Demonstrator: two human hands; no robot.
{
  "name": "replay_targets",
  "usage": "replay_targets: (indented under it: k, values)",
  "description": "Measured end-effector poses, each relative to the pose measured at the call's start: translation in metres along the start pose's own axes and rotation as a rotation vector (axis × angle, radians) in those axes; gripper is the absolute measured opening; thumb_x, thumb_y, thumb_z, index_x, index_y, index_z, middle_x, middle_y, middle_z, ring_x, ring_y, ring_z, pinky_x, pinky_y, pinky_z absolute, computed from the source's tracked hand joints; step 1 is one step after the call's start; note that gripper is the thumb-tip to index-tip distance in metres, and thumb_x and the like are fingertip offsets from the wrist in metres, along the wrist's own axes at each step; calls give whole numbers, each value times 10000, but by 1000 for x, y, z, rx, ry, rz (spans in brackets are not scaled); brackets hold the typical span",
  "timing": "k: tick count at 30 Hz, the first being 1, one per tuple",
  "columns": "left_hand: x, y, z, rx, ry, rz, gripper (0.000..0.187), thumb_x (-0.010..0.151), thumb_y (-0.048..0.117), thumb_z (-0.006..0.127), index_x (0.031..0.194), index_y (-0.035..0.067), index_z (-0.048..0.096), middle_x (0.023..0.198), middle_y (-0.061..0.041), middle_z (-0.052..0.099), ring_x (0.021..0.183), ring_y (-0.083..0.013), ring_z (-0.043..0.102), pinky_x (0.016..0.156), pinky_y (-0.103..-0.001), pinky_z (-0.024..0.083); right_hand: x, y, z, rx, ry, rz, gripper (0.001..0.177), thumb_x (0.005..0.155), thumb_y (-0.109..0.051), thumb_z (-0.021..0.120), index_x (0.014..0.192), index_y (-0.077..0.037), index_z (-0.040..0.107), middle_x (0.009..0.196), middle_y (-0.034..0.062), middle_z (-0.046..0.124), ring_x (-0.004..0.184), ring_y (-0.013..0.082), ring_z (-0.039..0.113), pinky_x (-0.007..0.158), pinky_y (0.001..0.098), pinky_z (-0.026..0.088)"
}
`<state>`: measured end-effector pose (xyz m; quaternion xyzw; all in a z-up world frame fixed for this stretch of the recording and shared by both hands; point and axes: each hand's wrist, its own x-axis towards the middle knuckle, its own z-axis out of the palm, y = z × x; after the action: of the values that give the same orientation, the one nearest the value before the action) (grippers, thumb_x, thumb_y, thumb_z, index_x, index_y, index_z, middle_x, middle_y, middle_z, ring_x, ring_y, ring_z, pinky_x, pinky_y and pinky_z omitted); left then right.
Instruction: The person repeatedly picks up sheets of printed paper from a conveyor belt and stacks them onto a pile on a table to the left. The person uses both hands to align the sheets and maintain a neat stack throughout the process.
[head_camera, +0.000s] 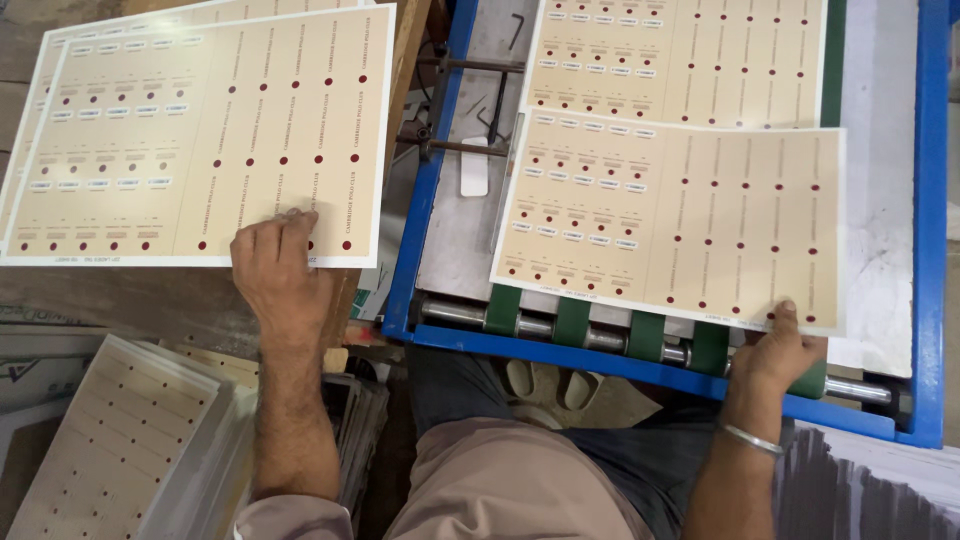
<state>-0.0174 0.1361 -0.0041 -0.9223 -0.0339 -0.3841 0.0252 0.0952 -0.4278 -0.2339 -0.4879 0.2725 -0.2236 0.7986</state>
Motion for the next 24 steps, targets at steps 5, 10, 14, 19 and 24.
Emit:
replay_targets:
  k: [5, 10, 14, 19, 24]
  values:
    - [2, 4, -2, -27, -5, -15, 300, 879, 52, 808, 1167, 57, 723, 1130, -73, 676, 1093, -281, 597, 967, -442, 499, 1, -11, 34, 61, -157, 8, 323, 1066, -48, 621, 1365, 41, 537, 1241, 146, 692, 1091, 267, 736, 897, 418, 676]
    - [0, 2, 1, 6, 8, 9, 289, 900, 98, 827, 1166, 53, 725, 1138, -71, 650, 1145, -287, 572, 1011, -454, 497, -28, -29, 58, 44, -271, 189, 337, 1097, -152, 533, 1370, 46, 526, 1170, 195, 693, 933, 297, 737, 778, 424, 646]
    - [-1, -6, -5, -13, -143, 1, 407, 813, 95, 801, 1213, 53, 740, 1159, -98, 673, 1162, -299, 594, 1009, -441, 516, -64, -31, 61, -128, -328, 296, 326, 1109, -152, 503, 1343, 73, 534, 1185, 235, 690, 1001, 316, 738, 887, 419, 662]
    - [13, -36, -32, -373, -198, -62, 367, 906, 2, 728, 1264, 86, 724, 1243, -103, 740, 1155, -266, 661, 996, -401, 545, -111, -27, 66, -120, -534, 383, 353, 1071, -162, 510, 1342, 64, 523, 1220, 250, 663, 1064, 343, 712, 920, 447, 622]
    - [9, 24, -27, -381, -115, 59, 426, 875, -47, 623, 1293, 16, 677, 1274, -160, 710, 1186, -322, 662, 1047, -429, 550, -171, -46, 109, -177, -833, 346, 430, 1020, -206, 546, 1377, 33, 524, 1316, 238, 651, 1104, 317, 714, 935, 455, 610]
